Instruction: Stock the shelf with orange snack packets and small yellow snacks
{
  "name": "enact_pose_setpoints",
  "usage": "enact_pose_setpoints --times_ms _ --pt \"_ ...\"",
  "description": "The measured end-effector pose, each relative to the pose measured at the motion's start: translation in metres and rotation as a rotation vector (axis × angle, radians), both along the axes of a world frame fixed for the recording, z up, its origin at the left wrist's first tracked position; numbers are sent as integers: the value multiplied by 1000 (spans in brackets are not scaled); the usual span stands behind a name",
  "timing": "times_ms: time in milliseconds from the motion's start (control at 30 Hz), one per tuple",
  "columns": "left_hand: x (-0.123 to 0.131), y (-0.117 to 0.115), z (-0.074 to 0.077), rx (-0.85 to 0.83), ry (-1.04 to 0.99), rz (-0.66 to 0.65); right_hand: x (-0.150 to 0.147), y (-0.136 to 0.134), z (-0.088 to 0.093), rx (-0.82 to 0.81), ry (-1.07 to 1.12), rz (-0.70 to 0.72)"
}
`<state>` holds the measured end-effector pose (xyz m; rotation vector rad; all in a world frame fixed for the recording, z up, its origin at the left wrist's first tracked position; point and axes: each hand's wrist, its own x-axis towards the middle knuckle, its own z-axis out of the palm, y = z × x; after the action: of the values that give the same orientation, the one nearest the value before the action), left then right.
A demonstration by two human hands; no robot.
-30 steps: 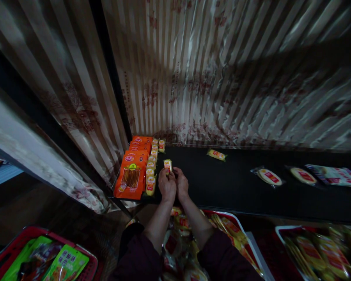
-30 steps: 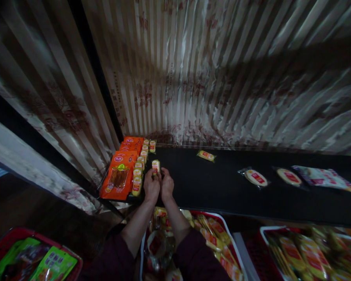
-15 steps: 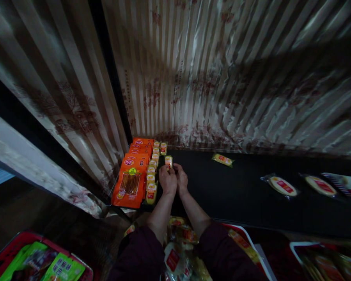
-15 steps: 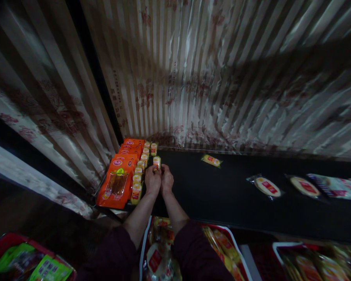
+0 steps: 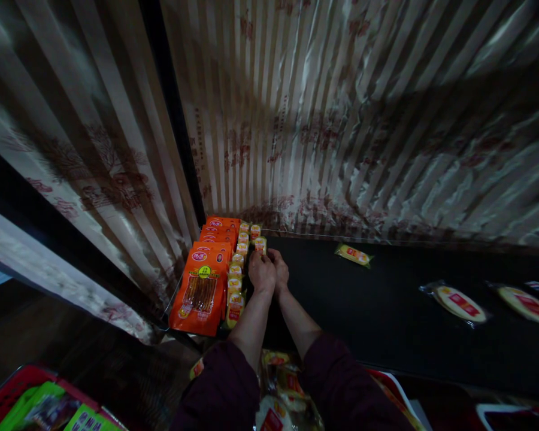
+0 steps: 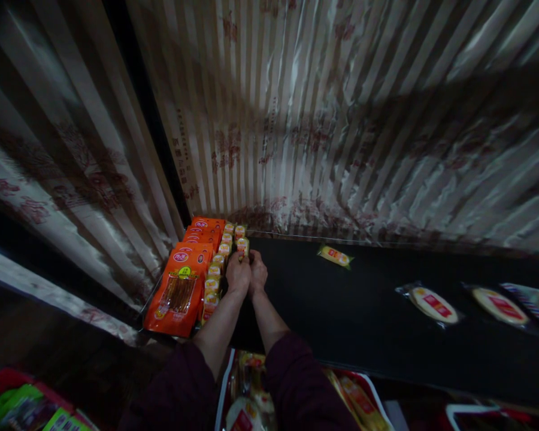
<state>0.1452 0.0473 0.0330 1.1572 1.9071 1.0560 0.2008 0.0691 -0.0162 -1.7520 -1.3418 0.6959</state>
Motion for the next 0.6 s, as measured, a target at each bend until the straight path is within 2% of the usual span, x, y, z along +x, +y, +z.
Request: enact_pose_setpoints --times_ms 367,600 --pt "2 25 -3 101 44 13 -2 20 -6 12 -2 28" --pt "-2 31 -13 188 47 -25 -8 25 -6 28 -53 75"
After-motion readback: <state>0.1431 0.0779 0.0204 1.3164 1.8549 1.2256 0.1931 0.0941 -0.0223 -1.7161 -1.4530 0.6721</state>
